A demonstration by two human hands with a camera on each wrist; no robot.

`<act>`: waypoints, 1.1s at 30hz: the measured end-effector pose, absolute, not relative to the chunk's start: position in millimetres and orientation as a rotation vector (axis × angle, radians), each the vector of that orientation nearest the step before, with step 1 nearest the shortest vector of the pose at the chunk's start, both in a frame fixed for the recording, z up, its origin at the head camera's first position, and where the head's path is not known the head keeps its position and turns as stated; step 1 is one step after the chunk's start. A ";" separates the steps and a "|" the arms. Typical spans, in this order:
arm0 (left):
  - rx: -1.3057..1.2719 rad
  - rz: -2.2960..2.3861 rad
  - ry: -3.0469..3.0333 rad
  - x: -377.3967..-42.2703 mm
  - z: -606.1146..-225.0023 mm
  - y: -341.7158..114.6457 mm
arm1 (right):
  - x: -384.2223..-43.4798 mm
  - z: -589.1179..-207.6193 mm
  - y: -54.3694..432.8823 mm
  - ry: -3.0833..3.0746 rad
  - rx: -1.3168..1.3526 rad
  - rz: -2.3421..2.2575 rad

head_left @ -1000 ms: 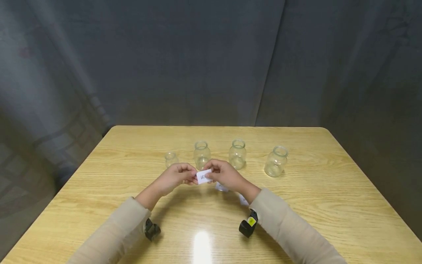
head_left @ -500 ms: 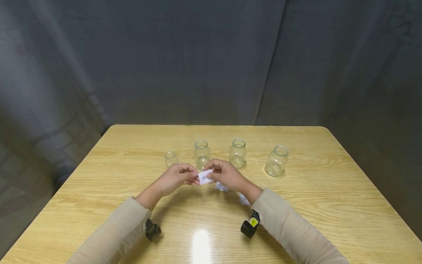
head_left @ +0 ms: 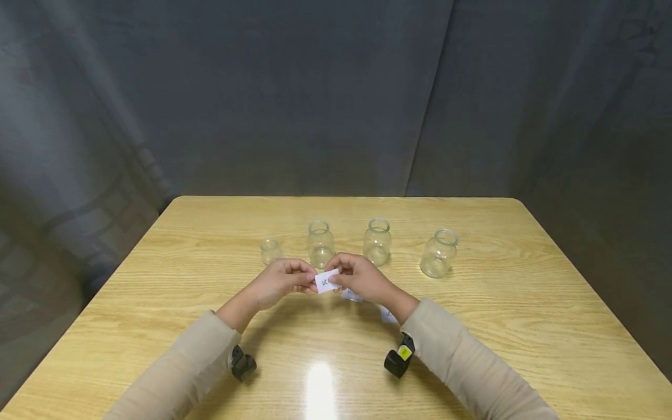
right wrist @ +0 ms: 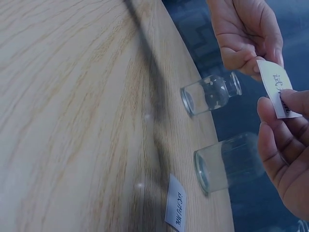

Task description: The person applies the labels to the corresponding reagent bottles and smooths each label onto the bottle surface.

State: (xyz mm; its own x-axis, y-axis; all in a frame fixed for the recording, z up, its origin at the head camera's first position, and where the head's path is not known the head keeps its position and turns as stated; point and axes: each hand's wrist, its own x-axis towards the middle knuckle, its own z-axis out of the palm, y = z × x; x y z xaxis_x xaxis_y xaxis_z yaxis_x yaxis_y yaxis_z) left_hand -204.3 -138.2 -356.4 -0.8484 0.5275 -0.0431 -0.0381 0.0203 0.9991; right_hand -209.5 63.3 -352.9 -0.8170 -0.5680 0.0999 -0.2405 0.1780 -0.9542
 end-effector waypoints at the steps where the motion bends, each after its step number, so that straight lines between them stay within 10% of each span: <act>1: 0.499 1.879 1.902 -204.3 -356.7 -138.1 | -209.6 -353.3 63.2 2.181 -0.774 -1.681; 33: 0.429 1.818 2.125 -207.5 -355.7 -132.7 | -203.0 -347.8 59.8 2.760 -0.691 -1.636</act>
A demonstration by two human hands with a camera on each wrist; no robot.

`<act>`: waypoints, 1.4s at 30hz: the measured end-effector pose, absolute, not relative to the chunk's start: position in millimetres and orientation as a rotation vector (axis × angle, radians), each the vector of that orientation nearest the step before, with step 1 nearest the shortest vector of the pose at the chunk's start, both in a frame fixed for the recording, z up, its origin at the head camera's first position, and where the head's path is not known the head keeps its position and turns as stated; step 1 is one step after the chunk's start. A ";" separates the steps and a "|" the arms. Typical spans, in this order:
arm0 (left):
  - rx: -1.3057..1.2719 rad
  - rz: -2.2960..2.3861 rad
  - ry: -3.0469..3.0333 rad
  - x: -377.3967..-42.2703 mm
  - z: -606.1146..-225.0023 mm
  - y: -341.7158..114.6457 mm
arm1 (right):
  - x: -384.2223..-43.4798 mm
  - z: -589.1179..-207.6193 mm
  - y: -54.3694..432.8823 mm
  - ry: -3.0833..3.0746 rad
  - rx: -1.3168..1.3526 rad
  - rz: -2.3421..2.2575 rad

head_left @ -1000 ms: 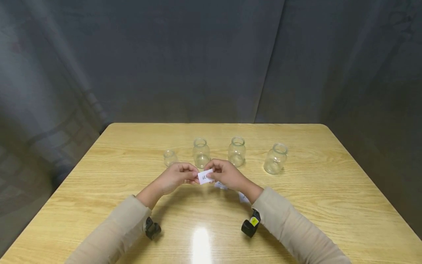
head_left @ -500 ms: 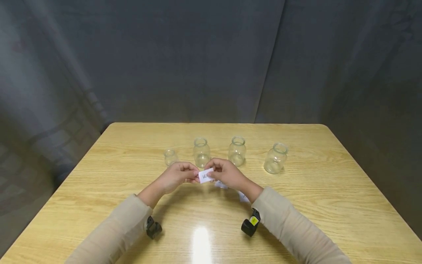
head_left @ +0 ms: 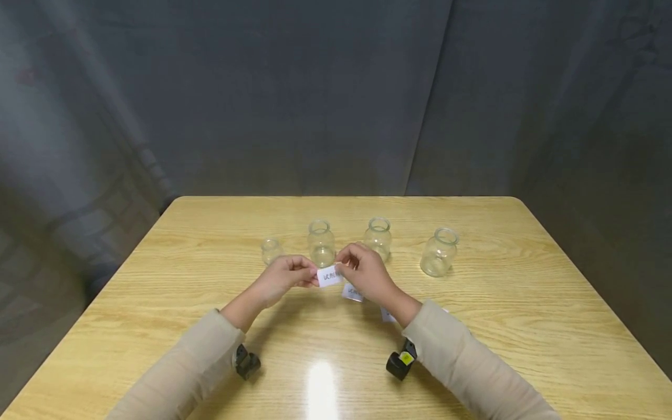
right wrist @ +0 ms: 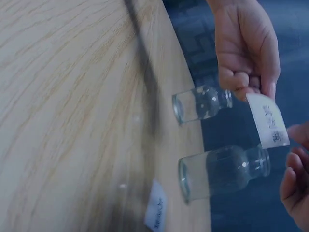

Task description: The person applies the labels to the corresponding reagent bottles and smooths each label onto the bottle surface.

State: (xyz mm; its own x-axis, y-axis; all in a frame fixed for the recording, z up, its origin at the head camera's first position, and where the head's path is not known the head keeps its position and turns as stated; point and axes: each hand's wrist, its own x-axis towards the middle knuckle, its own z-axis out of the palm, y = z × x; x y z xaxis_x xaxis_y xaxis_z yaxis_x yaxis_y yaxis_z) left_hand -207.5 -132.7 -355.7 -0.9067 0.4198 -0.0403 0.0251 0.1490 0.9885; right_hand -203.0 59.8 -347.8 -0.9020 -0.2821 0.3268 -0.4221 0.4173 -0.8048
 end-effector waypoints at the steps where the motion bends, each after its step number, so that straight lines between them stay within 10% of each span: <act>1: 0.427 1.816 2.129 -207.2 -354.7 -132.3 | -201.9 -346.4 59.3 -2.519 0.649 1.479; 42: 0.511 1.909 1.859 -197.2 -347.8 -129.4 | -200.1 -345.5 59.3 -2.622 0.822 1.855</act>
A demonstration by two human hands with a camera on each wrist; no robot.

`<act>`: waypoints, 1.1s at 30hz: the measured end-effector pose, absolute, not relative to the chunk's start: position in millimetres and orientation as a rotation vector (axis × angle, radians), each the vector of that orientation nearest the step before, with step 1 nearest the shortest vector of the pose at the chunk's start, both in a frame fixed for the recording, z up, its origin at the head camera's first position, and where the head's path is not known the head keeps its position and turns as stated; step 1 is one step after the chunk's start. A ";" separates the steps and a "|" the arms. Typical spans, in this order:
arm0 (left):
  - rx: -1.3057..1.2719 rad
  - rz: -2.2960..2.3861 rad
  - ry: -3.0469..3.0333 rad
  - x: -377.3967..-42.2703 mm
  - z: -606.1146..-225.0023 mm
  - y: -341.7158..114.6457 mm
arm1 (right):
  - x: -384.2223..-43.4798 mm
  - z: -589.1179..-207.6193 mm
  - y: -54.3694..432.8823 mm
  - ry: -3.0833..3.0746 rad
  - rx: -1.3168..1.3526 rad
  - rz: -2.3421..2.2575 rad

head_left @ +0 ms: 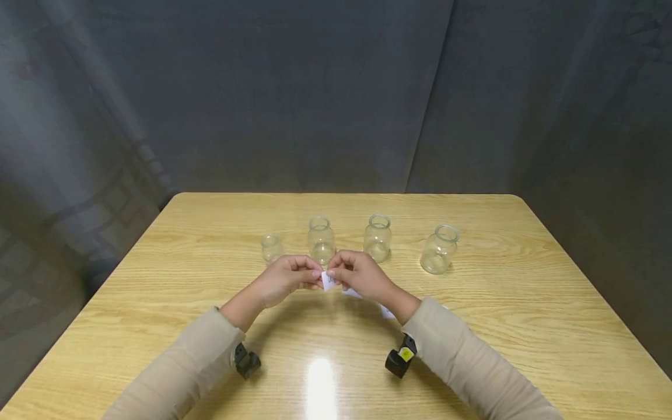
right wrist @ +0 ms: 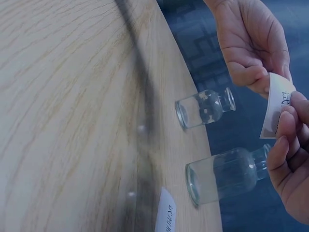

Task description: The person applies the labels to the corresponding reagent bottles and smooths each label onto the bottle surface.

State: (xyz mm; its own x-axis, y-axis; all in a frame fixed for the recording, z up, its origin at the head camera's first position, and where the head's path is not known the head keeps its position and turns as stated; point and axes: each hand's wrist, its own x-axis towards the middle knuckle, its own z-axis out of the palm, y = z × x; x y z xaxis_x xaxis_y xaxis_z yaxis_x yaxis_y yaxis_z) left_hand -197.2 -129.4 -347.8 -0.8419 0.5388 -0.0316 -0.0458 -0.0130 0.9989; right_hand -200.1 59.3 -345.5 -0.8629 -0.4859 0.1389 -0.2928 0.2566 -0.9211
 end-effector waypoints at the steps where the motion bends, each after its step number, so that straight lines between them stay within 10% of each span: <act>1: 0.505 1.908 1.861 -197.4 -348.2 -129.4 | -200.1 -345.9 59.0 2.349 -0.732 -1.660; 33: 0.502 1.758 2.080 -201.1 -357.2 -127.6 | -182.5 -330.0 49.6 2.366 -0.765 -1.602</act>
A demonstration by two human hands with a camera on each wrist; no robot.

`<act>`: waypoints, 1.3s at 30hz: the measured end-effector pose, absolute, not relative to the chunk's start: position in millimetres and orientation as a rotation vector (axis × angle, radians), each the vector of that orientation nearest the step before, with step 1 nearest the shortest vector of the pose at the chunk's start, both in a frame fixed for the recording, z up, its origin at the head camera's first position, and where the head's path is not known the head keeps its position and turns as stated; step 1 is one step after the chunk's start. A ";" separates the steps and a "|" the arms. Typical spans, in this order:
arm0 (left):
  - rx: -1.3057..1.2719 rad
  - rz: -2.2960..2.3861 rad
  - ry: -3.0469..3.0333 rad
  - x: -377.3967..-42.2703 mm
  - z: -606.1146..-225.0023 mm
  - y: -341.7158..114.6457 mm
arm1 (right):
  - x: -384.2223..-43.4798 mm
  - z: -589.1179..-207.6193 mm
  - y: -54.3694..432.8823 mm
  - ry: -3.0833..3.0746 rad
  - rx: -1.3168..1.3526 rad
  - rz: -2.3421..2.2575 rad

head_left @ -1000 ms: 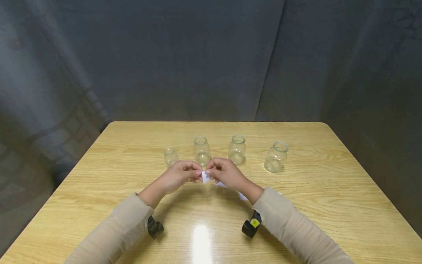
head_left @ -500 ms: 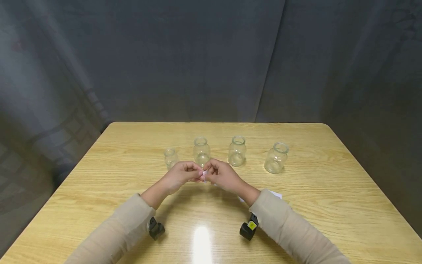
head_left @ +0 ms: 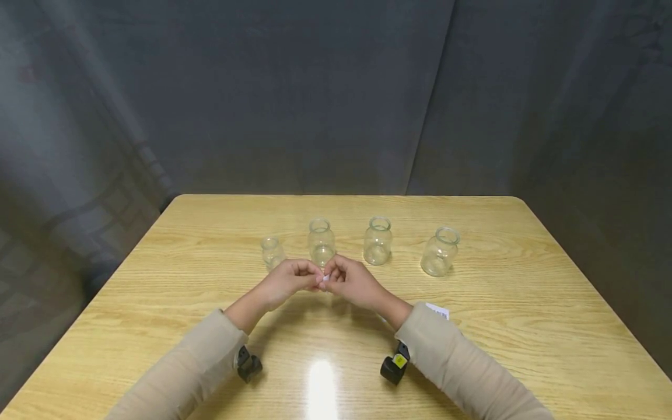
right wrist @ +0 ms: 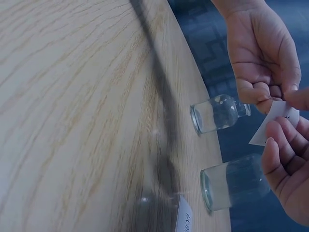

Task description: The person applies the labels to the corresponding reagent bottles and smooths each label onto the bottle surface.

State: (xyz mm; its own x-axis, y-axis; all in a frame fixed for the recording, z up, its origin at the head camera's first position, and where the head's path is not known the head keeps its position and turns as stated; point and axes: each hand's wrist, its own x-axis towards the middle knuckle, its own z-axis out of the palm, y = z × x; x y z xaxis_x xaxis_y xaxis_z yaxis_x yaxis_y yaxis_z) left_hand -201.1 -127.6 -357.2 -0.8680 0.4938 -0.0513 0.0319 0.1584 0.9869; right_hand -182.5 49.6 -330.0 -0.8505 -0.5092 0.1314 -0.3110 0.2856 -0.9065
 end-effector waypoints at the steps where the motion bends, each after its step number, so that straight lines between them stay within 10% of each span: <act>1: 0.508 1.759 2.078 -201.2 -357.4 -127.6 | -182.1 -329.9 49.7 2.362 -0.762 -1.600; 39: 0.457 1.822 1.991 -204.0 -370.8 -140.2 | -203.7 -356.7 55.0 2.639 -1.152 -1.418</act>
State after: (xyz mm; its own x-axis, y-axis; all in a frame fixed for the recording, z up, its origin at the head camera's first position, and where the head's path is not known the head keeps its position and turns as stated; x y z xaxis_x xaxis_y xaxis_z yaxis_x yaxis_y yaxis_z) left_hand -204.0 -140.2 -370.8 -0.8659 0.4949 -0.0730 -0.0291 0.0960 0.9950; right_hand -203.7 55.0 -356.7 -0.7404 -0.5595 0.3726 -0.6194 0.3525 -0.7015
